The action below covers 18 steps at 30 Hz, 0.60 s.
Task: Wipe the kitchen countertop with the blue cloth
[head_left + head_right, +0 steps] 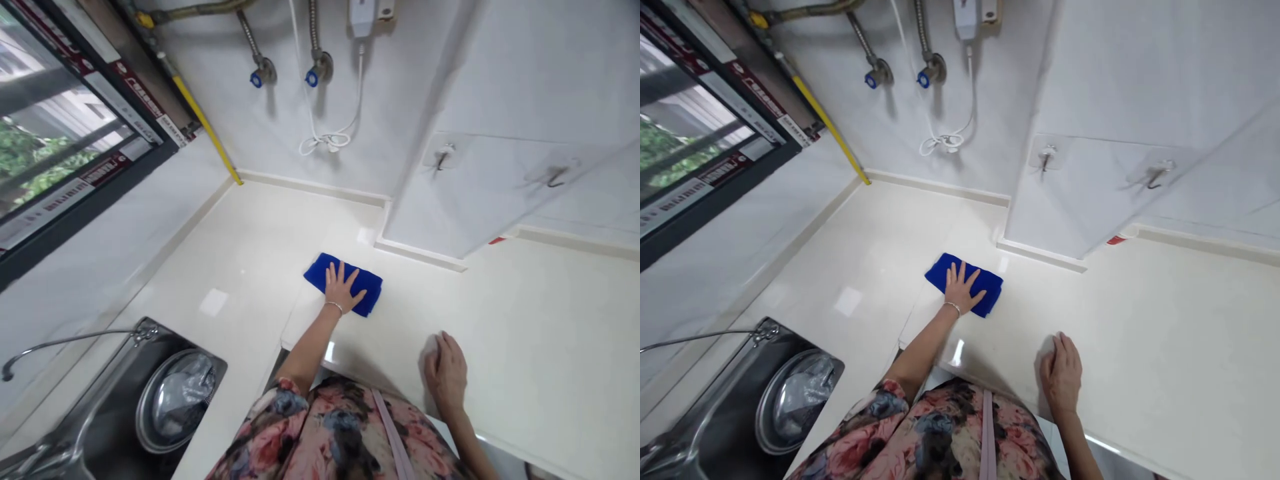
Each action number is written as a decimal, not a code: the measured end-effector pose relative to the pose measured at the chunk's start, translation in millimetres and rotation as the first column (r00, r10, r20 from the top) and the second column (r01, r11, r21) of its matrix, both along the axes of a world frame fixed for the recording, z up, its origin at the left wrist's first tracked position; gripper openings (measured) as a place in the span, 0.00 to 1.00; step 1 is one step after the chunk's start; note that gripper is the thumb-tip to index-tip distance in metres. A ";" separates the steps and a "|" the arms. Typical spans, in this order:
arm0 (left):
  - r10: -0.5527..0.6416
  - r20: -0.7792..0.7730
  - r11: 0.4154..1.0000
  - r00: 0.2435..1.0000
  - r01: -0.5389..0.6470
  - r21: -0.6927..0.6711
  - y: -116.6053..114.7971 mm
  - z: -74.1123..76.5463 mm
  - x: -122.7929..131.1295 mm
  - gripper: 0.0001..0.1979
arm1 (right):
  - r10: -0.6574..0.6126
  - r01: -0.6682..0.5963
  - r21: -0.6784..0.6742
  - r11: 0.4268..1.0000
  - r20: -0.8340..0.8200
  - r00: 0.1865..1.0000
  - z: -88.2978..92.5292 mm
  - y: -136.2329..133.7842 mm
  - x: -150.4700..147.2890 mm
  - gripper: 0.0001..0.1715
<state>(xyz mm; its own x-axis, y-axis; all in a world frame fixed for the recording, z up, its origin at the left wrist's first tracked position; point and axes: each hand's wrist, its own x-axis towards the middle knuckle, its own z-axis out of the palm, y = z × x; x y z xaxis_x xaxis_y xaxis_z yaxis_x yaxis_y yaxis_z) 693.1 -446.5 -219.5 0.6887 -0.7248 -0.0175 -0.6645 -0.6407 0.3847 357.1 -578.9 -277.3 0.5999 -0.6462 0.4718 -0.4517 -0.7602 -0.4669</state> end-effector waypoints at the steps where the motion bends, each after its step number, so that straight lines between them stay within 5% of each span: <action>1: 0.031 0.009 0.999 0.999 -0.031 0.021 15.1 2.7 15.9 0.40 | -0.008 0.008 -0.006 1.000 -0.005 1.000 -1.2 -0.3 -0.6 0.28; 7: 0.338 0.042 0.925 0.940 -0.340 0.168 118.2 19.3 108.2 0.41 | -0.019 0.014 -0.059 0.998 -0.074 0.997 -0.2 -3.7 1.6 0.29; 11: 0.519 0.069 0.826 0.852 -0.521 0.216 193.8 29.3 170.5 0.41 | -0.068 0.055 -0.097 0.994 -0.134 0.989 7.6 4.9 -1.1 0.28; 13: 0.626 0.098 0.730 0.773 -0.626 0.274 225.5 32.1 195.9 0.41 | -0.128 0.110 -0.115 0.987 -0.166 0.978 9.1 14.7 -13.0 0.30; 15: 0.697 0.106 0.655 0.709 -0.690 0.309 244.9 32.7 211.9 0.42 | -0.180 0.163 -0.107 0.981 -0.177 0.968 7.0 25.6 -31.1 0.32; 18: 0.757 0.136 0.585 0.640 -0.755 0.295 245.0 29.0 213.6 0.43 | -0.194 0.188 -0.050 0.981 -0.174 0.965 0.6 37.9 -54.9 0.35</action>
